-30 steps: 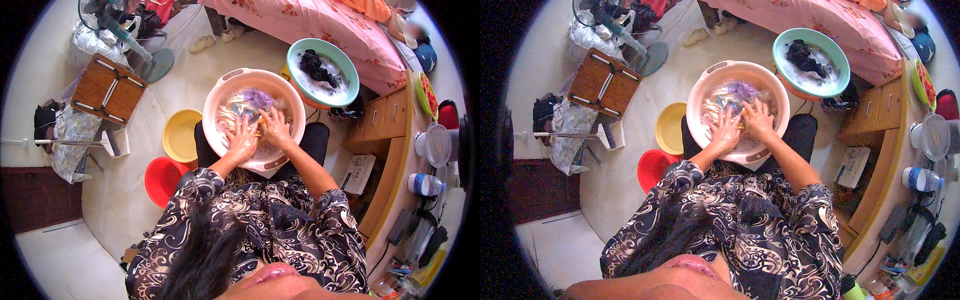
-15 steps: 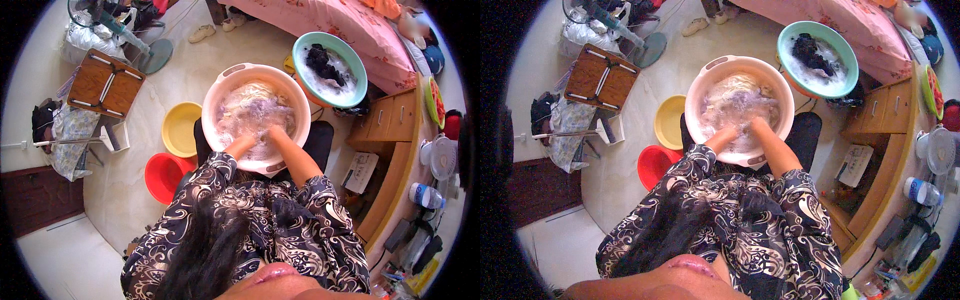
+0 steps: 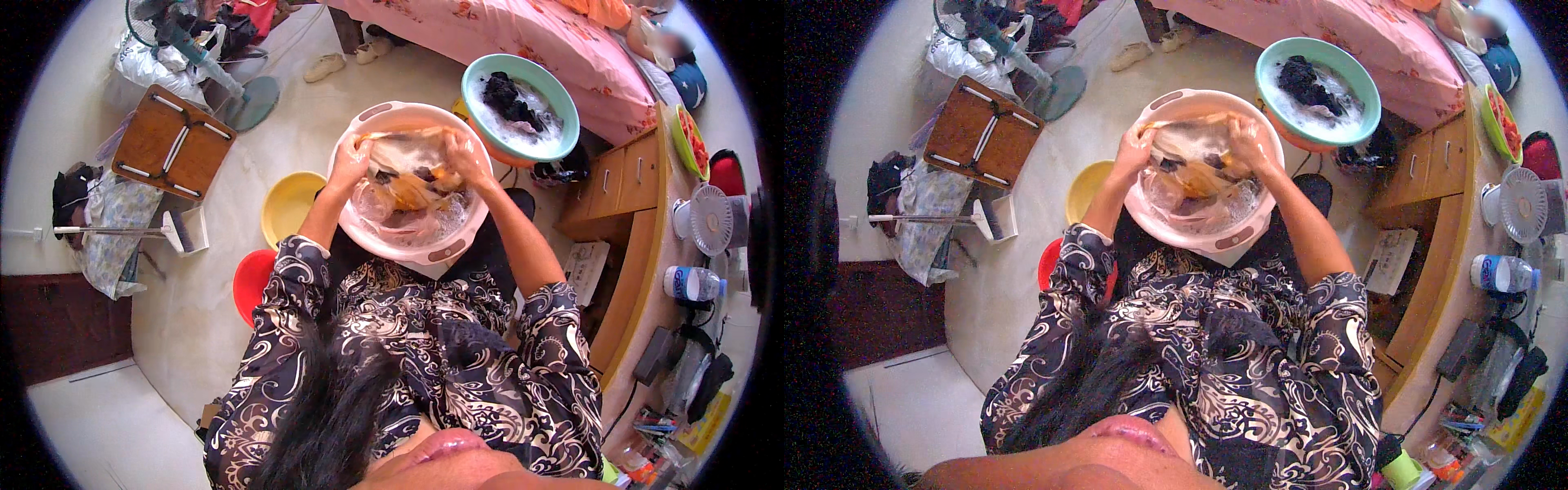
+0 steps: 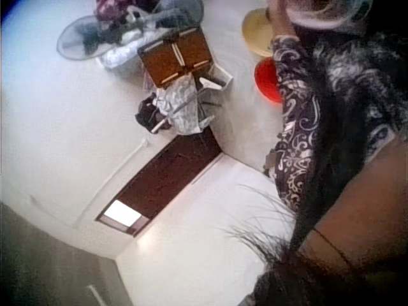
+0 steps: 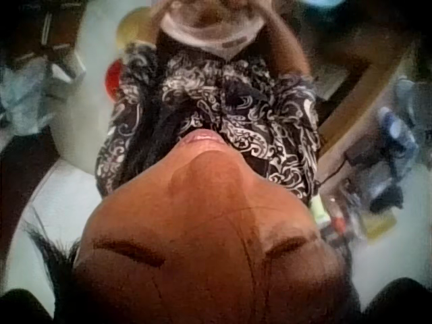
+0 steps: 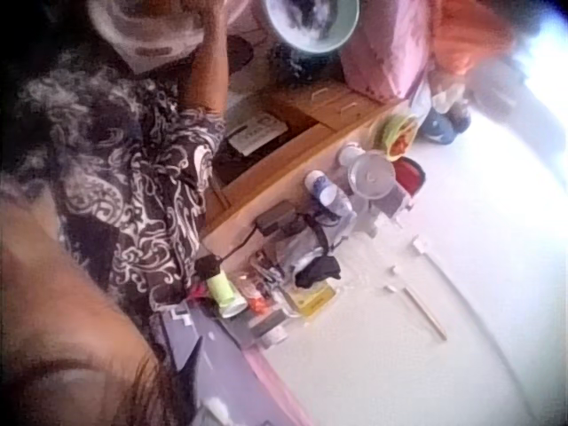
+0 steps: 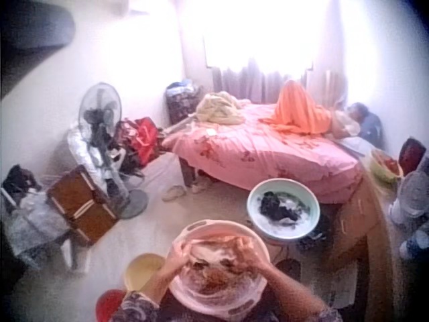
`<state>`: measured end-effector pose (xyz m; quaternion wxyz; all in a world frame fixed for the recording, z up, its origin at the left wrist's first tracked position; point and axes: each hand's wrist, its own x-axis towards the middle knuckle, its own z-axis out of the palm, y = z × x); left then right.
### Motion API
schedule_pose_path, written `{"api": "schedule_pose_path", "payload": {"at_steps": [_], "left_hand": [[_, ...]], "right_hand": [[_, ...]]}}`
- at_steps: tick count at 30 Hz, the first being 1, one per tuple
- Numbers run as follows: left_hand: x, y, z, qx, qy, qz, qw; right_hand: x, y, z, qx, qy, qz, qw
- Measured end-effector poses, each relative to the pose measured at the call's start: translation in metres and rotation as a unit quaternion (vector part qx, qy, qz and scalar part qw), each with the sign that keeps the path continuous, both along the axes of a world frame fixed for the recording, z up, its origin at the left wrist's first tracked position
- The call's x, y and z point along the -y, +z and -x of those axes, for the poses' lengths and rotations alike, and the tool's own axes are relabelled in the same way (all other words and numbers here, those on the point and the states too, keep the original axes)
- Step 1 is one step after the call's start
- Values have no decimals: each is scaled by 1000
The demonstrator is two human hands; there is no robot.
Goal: The person washes clothes by hand in a plastic basin, scrubbing a patterned garment and a light-colored bra in soapy water and wringing them out.
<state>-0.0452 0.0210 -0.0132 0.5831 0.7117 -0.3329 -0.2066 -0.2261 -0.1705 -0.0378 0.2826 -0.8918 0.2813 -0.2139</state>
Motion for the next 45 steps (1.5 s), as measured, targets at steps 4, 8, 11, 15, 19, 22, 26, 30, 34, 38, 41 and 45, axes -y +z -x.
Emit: {"api": "schedule_pose_path", "payload": {"at_steps": [4, 8, 11, 15, 19, 22, 26, 30, 34, 38, 41, 45], "left_hand": [[17, 52, -10, 19, 7, 67, 998], [21, 143, -4, 221, 84, 100, 966], [26, 197, -13, 291, 109, 183, 933], [23, 271, -5, 307, 96, 285, 903], [23, 256, -10, 358, 102, 217, 902], [17, 198, -15, 379, 108, 62, 917], [16, 64, -12, 255, 47, -53, 964], [2, -30, 37, 206, -91, -184, 957], [-2, -54, 90, 280, -97, -365, 883], [-3, -85, 88, 252, -116, -395, 876], [2, -111, 86, 249, -152, -393, 872], [5, -122, 93, 236, -180, -404, 866]], "right_hand": [[2, 80, -12, 125, 14, 113, 986], [-9, 164, -26, 188, -7, -48, 981], [-4, 216, -30, 230, 48, 35, 971], [0, 277, -27, 237, 26, 397, 886], [19, 237, -31, 285, 82, 308, 904], [-34, 228, -15, 224, 107, -84, 965], [-27, 102, -14, -16, 52, -113, 992], [-50, -2, -8, -178, 27, -14, 984], [-73, -60, -2, -209, -9, 80, 975], [-81, -77, -7, -264, 21, 94, 960], [-70, -125, -3, -186, -22, -2, 982], [-74, -142, 2, -160, 8, -84, 983]]}}
